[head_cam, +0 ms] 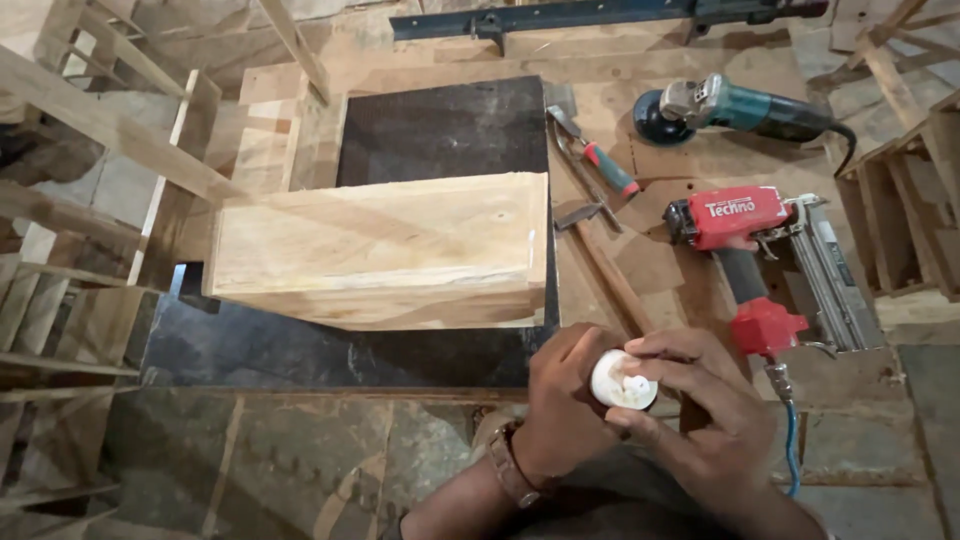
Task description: The person sands a wooden box with an angle grinder, then applies wood glue to its edges and corners. They place a wooden seat panel into the glued box and press it into position to assemble a small stool.
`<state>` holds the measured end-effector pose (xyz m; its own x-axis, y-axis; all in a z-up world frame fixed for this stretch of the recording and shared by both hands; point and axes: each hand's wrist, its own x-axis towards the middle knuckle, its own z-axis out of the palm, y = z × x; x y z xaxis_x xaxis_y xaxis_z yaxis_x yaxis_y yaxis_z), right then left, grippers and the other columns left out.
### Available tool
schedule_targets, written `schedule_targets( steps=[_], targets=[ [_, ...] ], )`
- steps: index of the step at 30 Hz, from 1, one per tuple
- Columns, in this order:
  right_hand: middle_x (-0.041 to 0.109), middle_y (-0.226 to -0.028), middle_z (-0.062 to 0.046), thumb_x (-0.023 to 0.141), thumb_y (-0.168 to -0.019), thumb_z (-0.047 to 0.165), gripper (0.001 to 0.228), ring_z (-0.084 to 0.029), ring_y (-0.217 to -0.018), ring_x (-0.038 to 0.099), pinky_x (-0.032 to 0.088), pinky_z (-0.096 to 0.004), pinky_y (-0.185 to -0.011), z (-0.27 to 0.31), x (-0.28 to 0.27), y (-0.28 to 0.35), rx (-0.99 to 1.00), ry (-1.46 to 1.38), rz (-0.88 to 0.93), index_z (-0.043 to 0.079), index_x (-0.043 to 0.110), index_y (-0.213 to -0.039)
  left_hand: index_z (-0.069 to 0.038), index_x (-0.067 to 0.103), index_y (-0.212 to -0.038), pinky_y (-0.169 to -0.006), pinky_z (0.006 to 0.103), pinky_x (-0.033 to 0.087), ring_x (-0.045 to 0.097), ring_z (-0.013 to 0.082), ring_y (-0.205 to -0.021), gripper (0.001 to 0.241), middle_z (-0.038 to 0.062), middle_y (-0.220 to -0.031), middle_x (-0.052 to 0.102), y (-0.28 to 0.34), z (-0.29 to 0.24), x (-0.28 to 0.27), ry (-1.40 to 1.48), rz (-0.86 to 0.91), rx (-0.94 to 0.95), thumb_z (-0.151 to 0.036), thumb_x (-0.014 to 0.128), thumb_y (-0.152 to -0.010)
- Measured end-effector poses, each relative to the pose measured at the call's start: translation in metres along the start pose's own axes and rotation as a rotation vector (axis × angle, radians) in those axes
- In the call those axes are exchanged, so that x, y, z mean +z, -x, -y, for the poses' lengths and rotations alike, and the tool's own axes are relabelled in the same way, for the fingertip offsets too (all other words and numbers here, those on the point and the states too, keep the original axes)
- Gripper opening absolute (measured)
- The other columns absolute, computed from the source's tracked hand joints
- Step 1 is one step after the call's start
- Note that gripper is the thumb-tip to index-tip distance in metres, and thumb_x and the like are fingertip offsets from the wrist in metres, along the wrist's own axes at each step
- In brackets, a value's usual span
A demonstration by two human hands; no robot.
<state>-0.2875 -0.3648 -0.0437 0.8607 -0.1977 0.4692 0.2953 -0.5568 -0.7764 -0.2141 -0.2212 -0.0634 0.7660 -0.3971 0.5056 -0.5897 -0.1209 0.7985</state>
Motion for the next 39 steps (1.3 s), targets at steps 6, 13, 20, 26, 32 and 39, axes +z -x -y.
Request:
schedule_targets(
  steps=[6,13,20,26,32,39],
  targets=[
    [0.067,-0.119,-0.011,0.086,-0.076,0.015,0.037,-0.025,-0.113,0.066,0.052,-0.034,-0.096,-0.008,-0.004,-0.005,-0.033,-0.193,0.113,0.007,0.069,-0.108,-0.007,0.061,-0.1,-0.074,0.038,0.053,0.067,0.032,-0.086,0.029,0.012,-0.09,0.062,0.005,-0.001,0.0,0.091,0.069,-0.096,-0.017,0.078,-0.079],
    [0.067,-0.114,-0.008,0.084,-0.079,0.016,0.028,-0.021,-0.105,0.066,0.052,-0.034,-0.09,0.003,-0.013,-0.023,-0.075,-0.254,0.27,0.011,0.062,-0.096,-0.007,0.058,-0.094,-0.072,0.0363,0.049,0.063,0.0285,-0.076,0.032,0.01,-0.087,0.059,0.01,0.003,0.001,0.122,0.081,-0.112,-0.019,0.08,-0.075],
    [0.061,-0.124,-0.01,0.081,-0.088,0.008,0.027,-0.019,-0.108,0.062,0.052,-0.034,-0.092,-0.012,-0.016,-0.015,-0.088,-0.446,0.382,0.015,0.056,-0.097,-0.005,0.062,-0.102,-0.075,0.0335,0.052,0.066,0.0231,-0.08,0.037,0.01,-0.092,0.065,0.015,0.0,-0.005,0.473,0.143,-0.229,-0.023,0.082,-0.078],
    [0.054,-0.137,-0.015,0.083,-0.089,0.008,0.043,-0.023,-0.126,0.058,0.05,-0.036,-0.106,-0.012,-0.016,-0.012,0.031,-0.761,0.357,0.009,0.057,-0.124,-0.006,0.06,-0.099,-0.069,0.033,0.05,0.062,0.0251,-0.073,0.045,0.01,-0.083,0.06,0.016,0.001,-0.011,0.248,0.162,-0.177,-0.033,0.09,-0.077],
    [0.064,-0.129,-0.011,0.086,-0.078,0.02,0.051,-0.024,-0.117,0.066,0.054,-0.034,-0.099,-0.017,-0.008,-0.01,-0.121,-0.357,0.322,0.006,0.07,-0.124,-0.005,0.062,-0.103,-0.071,0.0344,0.052,0.065,0.0294,-0.08,0.045,0.01,-0.089,0.062,0.009,-0.005,-0.015,0.179,0.126,-0.08,-0.029,0.089,-0.076],
    [0.07,-0.126,-0.015,0.081,-0.08,0.018,0.048,-0.03,-0.119,0.067,0.052,-0.04,-0.105,-0.003,0.017,-0.005,-0.244,-0.137,0.045,0.001,0.068,-0.123,-0.008,0.062,-0.102,-0.071,0.0343,0.055,0.068,0.0293,-0.081,0.033,0.01,-0.088,0.064,0.012,-0.005,-0.005,0.031,-0.067,-0.143,-0.015,0.082,-0.077]
  ],
)
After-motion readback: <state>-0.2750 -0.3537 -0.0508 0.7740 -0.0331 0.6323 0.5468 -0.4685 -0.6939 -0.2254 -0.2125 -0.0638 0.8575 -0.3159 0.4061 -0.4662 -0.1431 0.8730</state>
